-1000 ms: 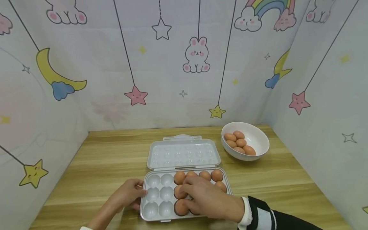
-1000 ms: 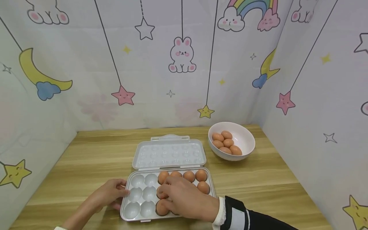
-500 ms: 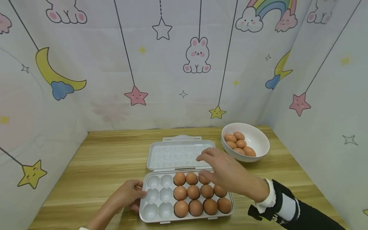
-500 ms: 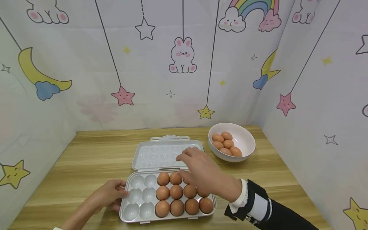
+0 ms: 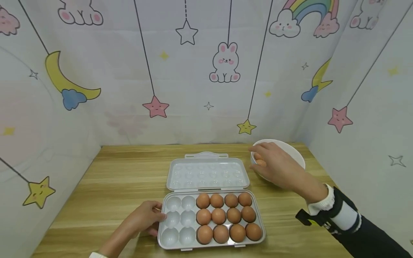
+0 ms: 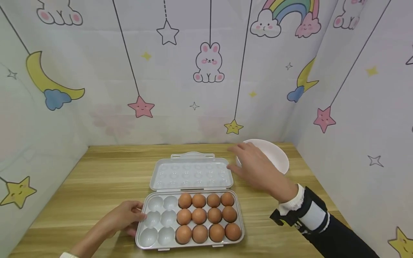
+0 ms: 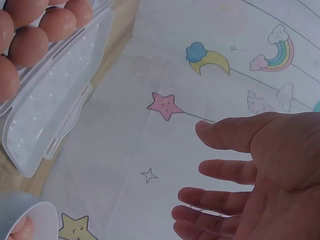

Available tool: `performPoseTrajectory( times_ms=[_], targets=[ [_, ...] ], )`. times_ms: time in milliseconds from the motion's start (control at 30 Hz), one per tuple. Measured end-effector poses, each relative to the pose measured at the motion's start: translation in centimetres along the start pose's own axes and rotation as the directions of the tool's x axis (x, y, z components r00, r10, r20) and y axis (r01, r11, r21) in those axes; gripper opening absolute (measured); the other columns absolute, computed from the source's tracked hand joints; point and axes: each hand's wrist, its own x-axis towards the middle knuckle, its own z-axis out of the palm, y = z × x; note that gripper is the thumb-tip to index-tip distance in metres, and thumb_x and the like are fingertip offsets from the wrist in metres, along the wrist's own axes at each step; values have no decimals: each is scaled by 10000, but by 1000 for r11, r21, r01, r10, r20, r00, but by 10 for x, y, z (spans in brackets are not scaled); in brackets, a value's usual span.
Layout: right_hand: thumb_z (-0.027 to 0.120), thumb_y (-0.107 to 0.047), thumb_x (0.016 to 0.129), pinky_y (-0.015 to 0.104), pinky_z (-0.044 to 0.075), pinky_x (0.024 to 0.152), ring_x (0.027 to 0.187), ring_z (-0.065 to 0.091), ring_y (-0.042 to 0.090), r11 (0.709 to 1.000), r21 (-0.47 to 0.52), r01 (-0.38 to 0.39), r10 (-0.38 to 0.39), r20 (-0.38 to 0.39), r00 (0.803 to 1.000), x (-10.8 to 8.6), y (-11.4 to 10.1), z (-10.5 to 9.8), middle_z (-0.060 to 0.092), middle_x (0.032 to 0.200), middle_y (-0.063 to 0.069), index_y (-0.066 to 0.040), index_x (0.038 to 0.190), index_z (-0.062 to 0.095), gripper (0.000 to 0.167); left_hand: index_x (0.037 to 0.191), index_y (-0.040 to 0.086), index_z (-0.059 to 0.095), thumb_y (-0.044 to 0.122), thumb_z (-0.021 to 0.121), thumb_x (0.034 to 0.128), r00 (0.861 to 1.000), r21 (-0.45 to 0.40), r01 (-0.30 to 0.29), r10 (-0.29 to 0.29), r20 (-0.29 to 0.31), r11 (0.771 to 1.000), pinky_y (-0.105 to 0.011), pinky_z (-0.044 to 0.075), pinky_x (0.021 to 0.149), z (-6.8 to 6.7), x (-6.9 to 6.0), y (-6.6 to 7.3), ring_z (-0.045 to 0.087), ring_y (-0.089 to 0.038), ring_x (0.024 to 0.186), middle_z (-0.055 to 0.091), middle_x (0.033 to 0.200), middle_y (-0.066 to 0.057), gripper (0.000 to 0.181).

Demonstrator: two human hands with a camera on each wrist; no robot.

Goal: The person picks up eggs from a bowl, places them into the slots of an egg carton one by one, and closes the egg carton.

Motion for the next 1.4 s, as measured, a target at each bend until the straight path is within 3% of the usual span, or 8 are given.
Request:
performPoseTrajectory(
  times_ms=[200,433,600,1033,1400],
  targets=[
    [744,-165,956,607,498,1024,1243,568,448,997,10,-81,80,31,996,2,23,-5,632,1321,232,11,1331,634,428,1204,-164,574,-59,669,926,1000,2,-2,2,3,1000,-388,632,563,1,1,-1,690,-239,768,697,918,-122,312],
    [731,-200,975,644,445,1070,1307,499,480,979,43,-198,195,73,978,8,49,-4,575,1392,271,29,1380,590,486,1204,-176,565,-62,658,929,999,-16,-23,23,31,1000,-391,632,562,0,1,-2,702,-251,770,705,918,-122,312],
    [707,-153,981,657,413,1093,1323,481,499,971,40,-236,231,104,967,15,70,1,559,1407,296,54,1405,559,494,1206,-172,568,-63,657,929,1000,-15,-16,17,24,1000,-391,631,563,1,-1,0,703,-255,777,706,917,-123,310],
    [688,-208,997,667,390,1106,1348,449,508,940,57,-335,320,185,929,25,113,16,521,1435,321,80,1426,520,543,1207,-169,564,-56,658,932,1000,-28,-17,18,26,999,-393,630,565,0,-1,-3,693,-245,776,705,915,-117,312],
    [670,-221,1012,677,351,1131,1385,398,520,917,14,-399,375,315,872,37,143,39,462,1486,331,80,1472,473,584,1206,-171,566,-58,655,934,1000,-12,-7,7,-5,1000,-400,630,568,2,1,-3,690,-259,853,705,939,-113,308]
  ],
)
